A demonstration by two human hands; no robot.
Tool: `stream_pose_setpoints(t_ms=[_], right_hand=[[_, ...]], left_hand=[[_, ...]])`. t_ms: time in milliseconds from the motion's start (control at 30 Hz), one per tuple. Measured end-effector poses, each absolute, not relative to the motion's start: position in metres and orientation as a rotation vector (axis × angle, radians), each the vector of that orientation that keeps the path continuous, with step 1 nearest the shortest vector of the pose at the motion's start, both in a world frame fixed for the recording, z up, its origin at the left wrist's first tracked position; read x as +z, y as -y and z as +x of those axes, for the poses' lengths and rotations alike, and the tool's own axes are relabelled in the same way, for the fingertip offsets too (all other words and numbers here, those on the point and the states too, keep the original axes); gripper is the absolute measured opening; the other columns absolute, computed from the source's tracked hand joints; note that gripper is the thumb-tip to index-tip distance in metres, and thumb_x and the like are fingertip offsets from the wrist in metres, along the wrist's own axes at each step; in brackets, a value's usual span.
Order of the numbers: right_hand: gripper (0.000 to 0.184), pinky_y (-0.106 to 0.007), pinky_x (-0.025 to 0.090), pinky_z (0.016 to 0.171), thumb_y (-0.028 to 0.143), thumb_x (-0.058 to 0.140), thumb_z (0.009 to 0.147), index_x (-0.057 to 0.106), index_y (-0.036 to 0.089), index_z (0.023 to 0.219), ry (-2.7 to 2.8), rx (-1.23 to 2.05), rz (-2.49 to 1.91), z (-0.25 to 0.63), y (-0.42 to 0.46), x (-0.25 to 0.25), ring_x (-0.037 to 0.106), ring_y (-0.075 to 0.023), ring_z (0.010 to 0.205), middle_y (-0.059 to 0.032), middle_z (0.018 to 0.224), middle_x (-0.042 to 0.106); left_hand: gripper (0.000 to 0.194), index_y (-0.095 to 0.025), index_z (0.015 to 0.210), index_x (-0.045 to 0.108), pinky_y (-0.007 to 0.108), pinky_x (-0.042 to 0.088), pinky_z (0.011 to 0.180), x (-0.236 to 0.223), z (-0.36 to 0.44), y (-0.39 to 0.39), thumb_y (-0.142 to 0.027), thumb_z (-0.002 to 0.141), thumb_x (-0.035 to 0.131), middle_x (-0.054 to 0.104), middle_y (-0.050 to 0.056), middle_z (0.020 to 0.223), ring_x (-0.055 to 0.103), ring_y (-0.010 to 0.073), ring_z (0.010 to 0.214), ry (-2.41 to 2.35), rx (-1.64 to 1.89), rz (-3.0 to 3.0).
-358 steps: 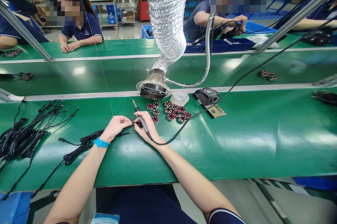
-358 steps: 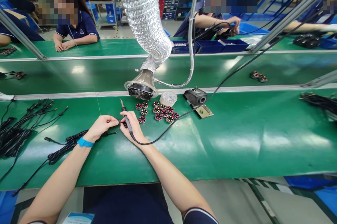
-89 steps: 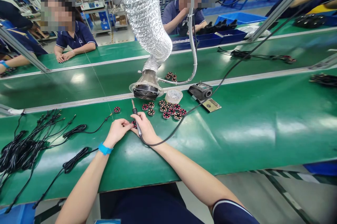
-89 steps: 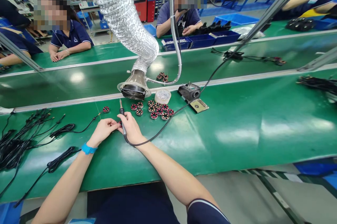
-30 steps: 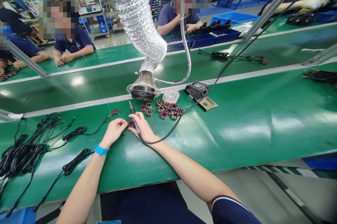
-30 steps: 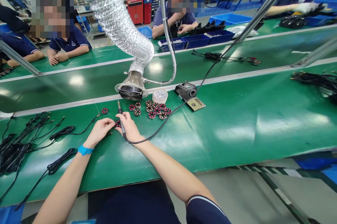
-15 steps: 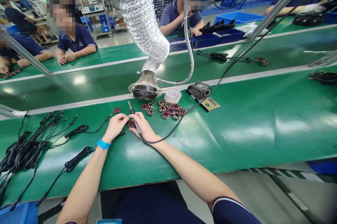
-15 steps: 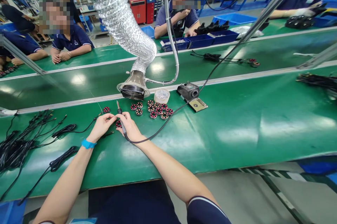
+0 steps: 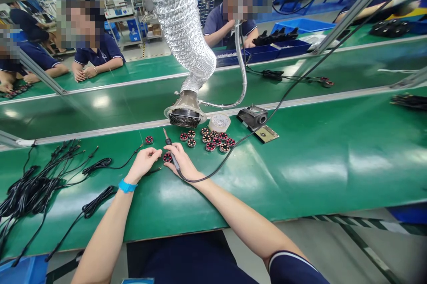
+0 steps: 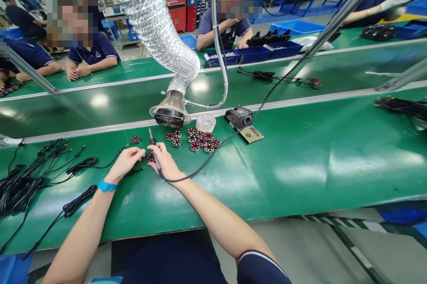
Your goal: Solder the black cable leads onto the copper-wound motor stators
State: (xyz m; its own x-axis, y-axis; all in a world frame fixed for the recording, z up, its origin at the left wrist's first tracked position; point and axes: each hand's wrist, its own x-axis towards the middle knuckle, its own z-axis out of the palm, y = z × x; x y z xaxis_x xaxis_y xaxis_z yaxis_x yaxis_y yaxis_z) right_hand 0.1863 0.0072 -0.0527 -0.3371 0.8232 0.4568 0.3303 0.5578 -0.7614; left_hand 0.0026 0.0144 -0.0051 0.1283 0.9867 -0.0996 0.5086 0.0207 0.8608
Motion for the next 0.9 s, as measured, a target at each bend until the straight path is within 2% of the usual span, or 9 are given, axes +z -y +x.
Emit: stream_pose_setpoints(t_ms=[100, 200, 367, 433, 533, 633, 767, 833, 900], right_hand=[[0.059, -0.035, 0.054, 0.092, 0.01, 0.072, 0.078, 0.048, 0.024, 0.13, 1.907, 0.705, -0.932, 0.186, -0.007, -0.053, 0.064, -0.0174, 0.097, -0.0082, 0.122, 0.046], [0.058, -0.035, 0.053, 0.093, 0.01, 0.072, 0.079, 0.048, 0.024, 0.13, 1.906, 0.702, -0.945, 0.186, -0.006, -0.052, 0.063, -0.0175, 0.098, -0.0078, 0.121, 0.047], [0.058, -0.035, 0.054, 0.092, 0.01, 0.071, 0.079, 0.048, 0.024, 0.131, 1.917, 0.704, -0.94, 0.187, -0.005, -0.049, 0.064, -0.0176, 0.098, -0.0087, 0.122, 0.047], [0.06, -0.036, 0.055, 0.092, 0.013, 0.072, 0.079, 0.047, 0.025, 0.132, 1.926, 0.684, -0.937, 0.188, -0.004, -0.047, 0.064, -0.0189, 0.1, -0.0088, 0.123, 0.048], [0.064, -0.038, 0.056, 0.094, 0.019, 0.078, 0.078, 0.046, 0.026, 0.134, 1.922, 0.571, -0.938, 0.19, -0.001, -0.043, 0.063, -0.0225, 0.107, -0.0094, 0.123, 0.049], [0.058, -0.039, 0.057, 0.092, 0.024, 0.076, 0.082, 0.048, 0.026, 0.133, 1.858, 0.364, -0.932, 0.189, 0.004, -0.038, 0.063, -0.0236, 0.108, -0.0109, 0.123, 0.05], [0.051, -0.037, 0.058, 0.09, 0.018, 0.067, 0.089, 0.047, 0.026, 0.136, 1.743, 0.123, -0.89, 0.186, 0.012, -0.031, 0.063, -0.0224, 0.107, -0.0111, 0.119, 0.052], [0.052, -0.037, 0.059, 0.088, 0.014, 0.065, 0.089, 0.047, 0.027, 0.136, 1.735, 0.055, -0.868, 0.185, 0.015, -0.03, 0.063, -0.0223, 0.106, -0.0109, 0.117, 0.054], [0.052, -0.038, 0.06, 0.086, 0.012, 0.063, 0.089, 0.048, 0.028, 0.137, 1.737, 0.016, -0.851, 0.185, 0.016, -0.032, 0.064, -0.0226, 0.104, -0.0107, 0.115, 0.055]], left_hand=[[0.042, -0.014, 0.073, 0.064, 0.023, 0.029, 0.049, -0.002, 0.003, -0.011, -0.055, 0.079, 0.06, 0.056, -0.002, 0.059, 0.04, 0.009, 0.049, -1.48, 0.62, 1.501], [0.033, -0.015, 0.07, 0.061, 0.023, 0.018, 0.044, 0.002, 0.008, -0.009, -0.048, 0.075, 0.063, 0.052, -0.004, 0.058, 0.027, 0.0051, 0.042, -1.391, 0.552, 1.339], [0.033, -0.014, 0.076, 0.064, 0.024, 0.011, 0.042, 0.004, 0.011, -0.009, -0.047, 0.073, 0.062, 0.053, -0.004, 0.06, 0.023, 0.0043, 0.039, -1.347, 0.568, 1.242], [0.041, -0.014, 0.078, 0.067, 0.024, 0.014, 0.041, 0.007, 0.007, -0.008, -0.054, 0.077, 0.059, 0.056, -0.002, 0.061, 0.026, 0.0054, 0.04, -1.415, 0.618, 1.3], [0.05, -0.014, 0.078, 0.07, 0.024, 0.028, 0.046, 0.014, -0.004, -0.005, -0.059, 0.085, 0.05, 0.064, 0.004, 0.066, 0.039, 0.0093, 0.046, -1.534, 0.754, 1.418], [0.053, -0.016, 0.074, 0.071, 0.027, 0.043, 0.062, 0.025, -0.019, -0.014, -0.059, 0.089, 0.043, 0.07, 0.006, 0.071, 0.058, 0.0164, 0.063, -1.593, 0.769, 1.569], [0.05, -0.016, 0.068, 0.07, 0.031, 0.047, 0.077, 0.037, -0.03, -0.062, -0.05, 0.091, 0.042, 0.074, 0.008, 0.078, 0.066, 0.0226, 0.079, -1.628, 0.595, 1.84], [0.042, -0.014, 0.081, 0.074, 0.032, 0.048, 0.079, 0.04, -0.029, -0.098, -0.045, 0.09, 0.047, 0.074, 0.01, 0.086, 0.067, 0.025, 0.084, -1.739, 0.538, 1.992], [0.042, -0.01, 0.105, 0.073, 0.034, 0.047, 0.088, 0.04, -0.022, -0.134, -0.043, 0.087, 0.056, 0.07, 0.017, 0.108, 0.066, 0.0288, 0.1, -1.845, 0.557, 2.083]])
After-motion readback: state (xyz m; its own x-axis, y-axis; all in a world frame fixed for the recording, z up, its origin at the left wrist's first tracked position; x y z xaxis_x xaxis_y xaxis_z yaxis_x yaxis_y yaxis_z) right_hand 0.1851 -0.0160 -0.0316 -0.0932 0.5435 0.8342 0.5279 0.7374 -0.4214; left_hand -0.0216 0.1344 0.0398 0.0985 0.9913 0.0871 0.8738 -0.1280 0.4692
